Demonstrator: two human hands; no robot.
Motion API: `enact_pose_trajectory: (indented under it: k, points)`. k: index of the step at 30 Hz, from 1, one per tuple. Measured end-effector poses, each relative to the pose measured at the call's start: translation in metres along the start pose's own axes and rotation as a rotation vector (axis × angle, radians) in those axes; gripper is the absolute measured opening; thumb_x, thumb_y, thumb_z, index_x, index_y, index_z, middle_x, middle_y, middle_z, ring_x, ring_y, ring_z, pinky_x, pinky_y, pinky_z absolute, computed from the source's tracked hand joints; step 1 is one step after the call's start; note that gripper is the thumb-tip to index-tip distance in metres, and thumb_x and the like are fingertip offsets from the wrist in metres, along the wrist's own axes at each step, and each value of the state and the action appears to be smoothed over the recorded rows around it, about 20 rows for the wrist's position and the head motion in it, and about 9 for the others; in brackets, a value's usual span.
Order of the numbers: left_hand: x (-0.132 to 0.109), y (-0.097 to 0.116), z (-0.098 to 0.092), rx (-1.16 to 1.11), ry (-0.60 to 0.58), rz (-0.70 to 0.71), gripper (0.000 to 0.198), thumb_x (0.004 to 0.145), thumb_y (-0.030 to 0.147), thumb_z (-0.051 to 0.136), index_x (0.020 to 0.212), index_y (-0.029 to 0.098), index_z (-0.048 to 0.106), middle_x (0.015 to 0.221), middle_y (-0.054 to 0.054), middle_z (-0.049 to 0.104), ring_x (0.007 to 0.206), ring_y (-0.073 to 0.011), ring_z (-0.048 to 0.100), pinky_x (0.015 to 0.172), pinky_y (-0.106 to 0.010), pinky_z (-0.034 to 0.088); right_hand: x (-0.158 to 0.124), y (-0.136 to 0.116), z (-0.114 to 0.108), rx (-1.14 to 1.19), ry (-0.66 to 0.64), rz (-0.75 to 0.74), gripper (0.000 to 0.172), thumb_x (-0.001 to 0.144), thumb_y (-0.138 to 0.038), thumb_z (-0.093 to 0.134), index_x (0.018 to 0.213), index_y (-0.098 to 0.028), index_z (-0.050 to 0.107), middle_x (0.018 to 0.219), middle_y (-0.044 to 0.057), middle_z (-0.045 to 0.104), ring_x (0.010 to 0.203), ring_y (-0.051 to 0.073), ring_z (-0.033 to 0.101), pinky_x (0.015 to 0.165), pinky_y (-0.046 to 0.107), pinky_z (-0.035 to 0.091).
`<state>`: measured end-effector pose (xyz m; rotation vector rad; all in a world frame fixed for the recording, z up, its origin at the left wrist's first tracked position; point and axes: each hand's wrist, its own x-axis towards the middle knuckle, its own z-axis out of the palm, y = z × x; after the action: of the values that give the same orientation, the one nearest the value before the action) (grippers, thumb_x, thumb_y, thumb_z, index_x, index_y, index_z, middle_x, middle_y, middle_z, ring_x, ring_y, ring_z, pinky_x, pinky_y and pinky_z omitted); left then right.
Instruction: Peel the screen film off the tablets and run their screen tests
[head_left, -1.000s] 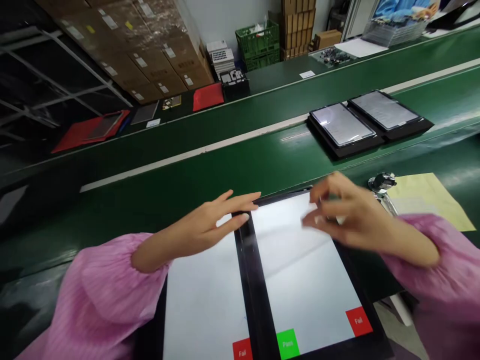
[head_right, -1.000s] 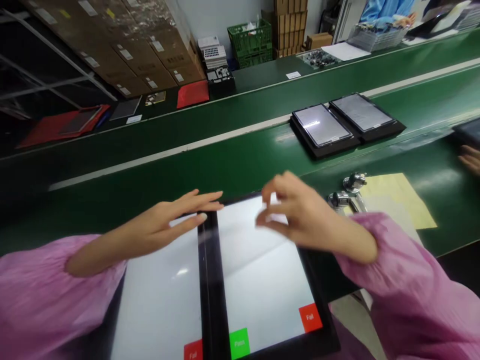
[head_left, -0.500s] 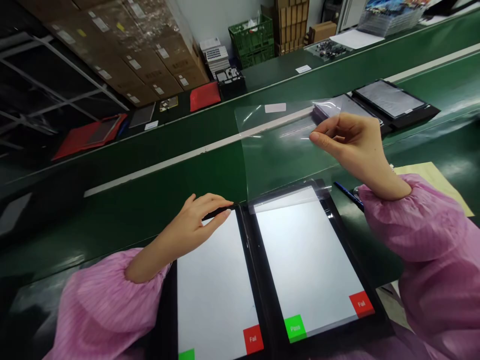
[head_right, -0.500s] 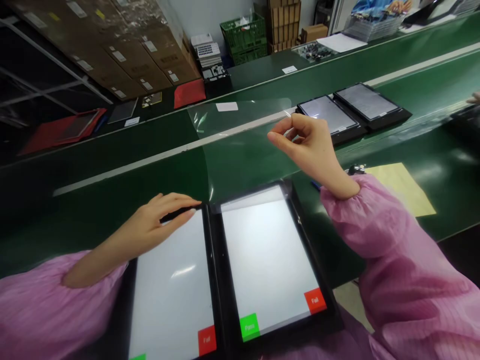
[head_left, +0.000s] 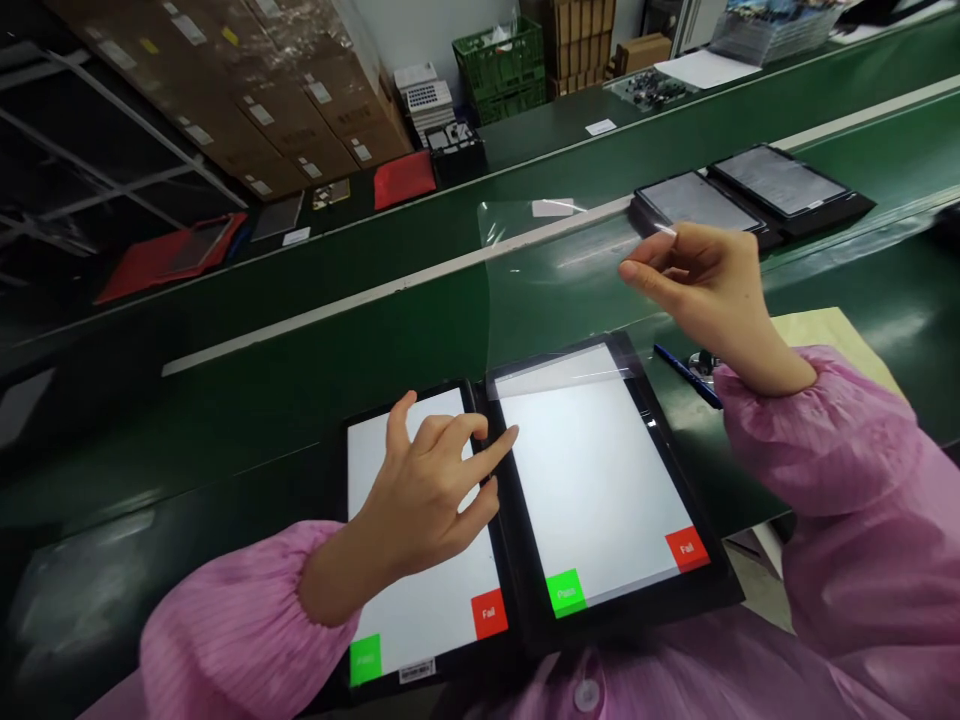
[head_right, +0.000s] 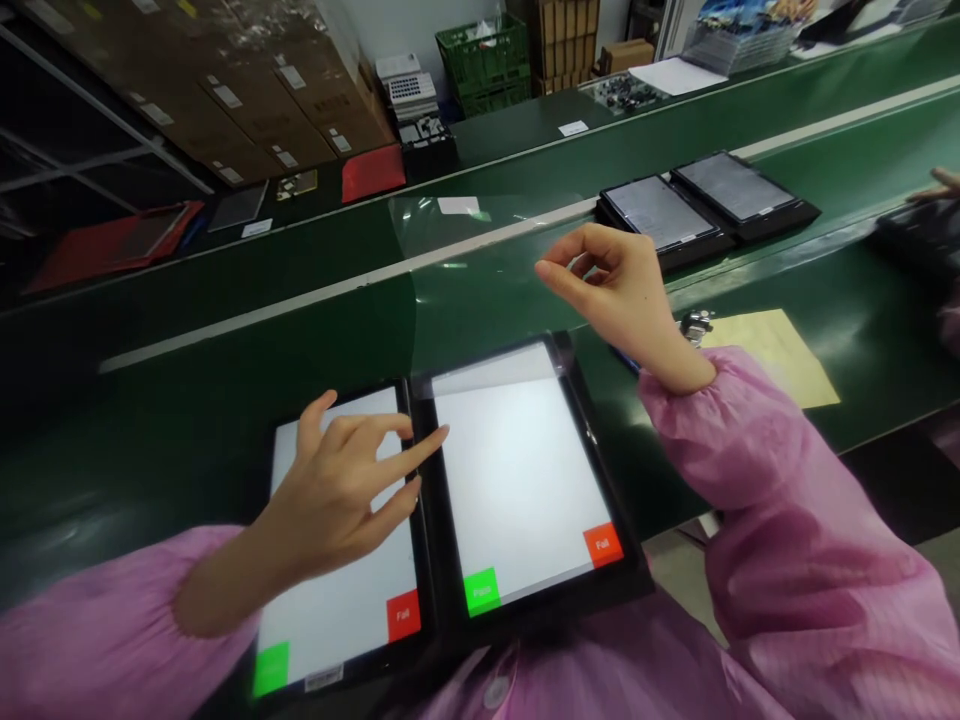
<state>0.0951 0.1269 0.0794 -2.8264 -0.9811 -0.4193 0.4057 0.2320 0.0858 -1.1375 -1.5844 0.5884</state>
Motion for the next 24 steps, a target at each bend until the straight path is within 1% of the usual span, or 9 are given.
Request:
enact_pose_trajectory:
  k: [2,4,7,10,12,16,19,22,24]
  points:
    - [-0.008,-0.005,-0.001,-0.103,-0.073,0.036,0.041,0.099,0.015,0.044,0.124,0.025,0.075,0.096,-0.006,0.070,0.085,-0.0220,0.066,0.109,-0.067,0.045,-0.002,0.002,0.001,0.016,-0.017,-0.004,0.019,0.087,-0.034,0.078,0.076,-0.023,0.068,0.076,0.001,0.065,0.065,0.015,0.057,0.055,0.031,0.046]
    - [-0.014,-0.018,0.001,-0.179,-0.066,-0.003,0.041,0.101,0.020,0.043,0.118,0.034,0.077,0.096,-0.003,0.069,0.088,-0.0214,0.066,0.110,-0.061,0.046,-0.005,0.002,0.002,0.033,-0.035,-0.005,0.017,0.087,-0.031,0.076,0.076,-0.022,0.068,0.075,-0.001,0.065,0.062,0.013,0.054,0.055,0.030,0.045]
    - [-0.012,-0.045,0.007,-0.112,0.049,-0.306,0.039,0.102,0.037,0.042,0.115,0.033,0.079,0.109,-0.007,0.071,0.101,-0.0298,0.067,0.107,-0.064,0.048,-0.010,-0.001,0.002,0.054,-0.050,-0.020,0.016,0.088,-0.031,0.076,0.077,-0.022,0.069,0.077,-0.001,0.066,0.063,0.013,0.054,0.057,0.030,0.046]
    - [0.000,-0.066,0.011,-0.114,-0.022,-0.579,0.044,0.098,0.049,0.044,0.118,0.029,0.078,0.122,-0.012,0.072,0.113,-0.0389,0.064,0.097,-0.064,0.054,-0.016,-0.005,0.001,0.062,-0.059,-0.046,0.016,0.088,-0.034,0.077,0.077,-0.023,0.070,0.078,-0.001,0.068,0.065,0.014,0.057,0.059,0.030,0.048]
    - [0.009,-0.072,0.009,-0.183,-0.089,-0.629,0.041,0.095,0.051,0.047,0.111,0.031,0.079,0.124,-0.011,0.073,0.116,-0.0390,0.063,0.092,-0.060,0.057,-0.022,-0.006,0.000,0.048,-0.066,-0.059,0.016,0.088,-0.034,0.076,0.077,-0.024,0.071,0.079,0.000,0.070,0.069,0.016,0.061,0.060,0.031,0.050]
    - [0.025,-0.066,-0.003,-0.286,-0.049,-0.694,0.025,0.088,0.050,0.057,0.088,0.035,0.076,0.119,-0.007,0.075,0.120,-0.0351,0.063,0.093,-0.055,0.058,-0.036,-0.008,0.000,0.032,-0.077,-0.069,0.015,0.089,-0.032,0.076,0.077,-0.025,0.070,0.081,0.000,0.072,0.077,0.019,0.068,0.067,0.034,0.057]
    - [0.024,-0.054,-0.020,-0.341,-0.018,-0.745,0.023,0.083,0.051,0.058,0.080,0.033,0.072,0.114,-0.004,0.078,0.114,-0.0316,0.068,0.090,-0.049,0.060,-0.048,-0.012,-0.002,0.050,-0.079,-0.049,0.016,0.088,-0.033,0.078,0.077,-0.025,0.070,0.081,0.000,0.073,0.076,0.020,0.070,0.068,0.034,0.059]
    - [-0.007,-0.033,-0.044,-0.485,-0.167,-0.681,0.025,0.087,0.051,0.058,0.083,0.032,0.075,0.096,0.002,0.082,0.077,-0.0222,0.074,0.060,-0.034,0.059,-0.062,-0.020,-0.011,0.065,-0.098,-0.039,0.016,0.088,-0.034,0.079,0.078,-0.026,0.069,0.078,-0.001,0.072,0.071,0.018,0.069,0.065,0.032,0.059]
    - [-0.046,-0.011,-0.059,-0.514,-0.211,-0.533,0.026,0.092,0.048,0.058,0.083,0.033,0.077,0.077,0.006,0.079,0.061,-0.0169,0.071,0.050,-0.026,0.055,-0.072,-0.028,-0.021,0.052,-0.258,-0.053,0.012,0.091,-0.034,0.075,0.082,-0.027,0.072,0.075,-0.001,0.073,0.066,0.018,0.070,0.060,0.030,0.058]
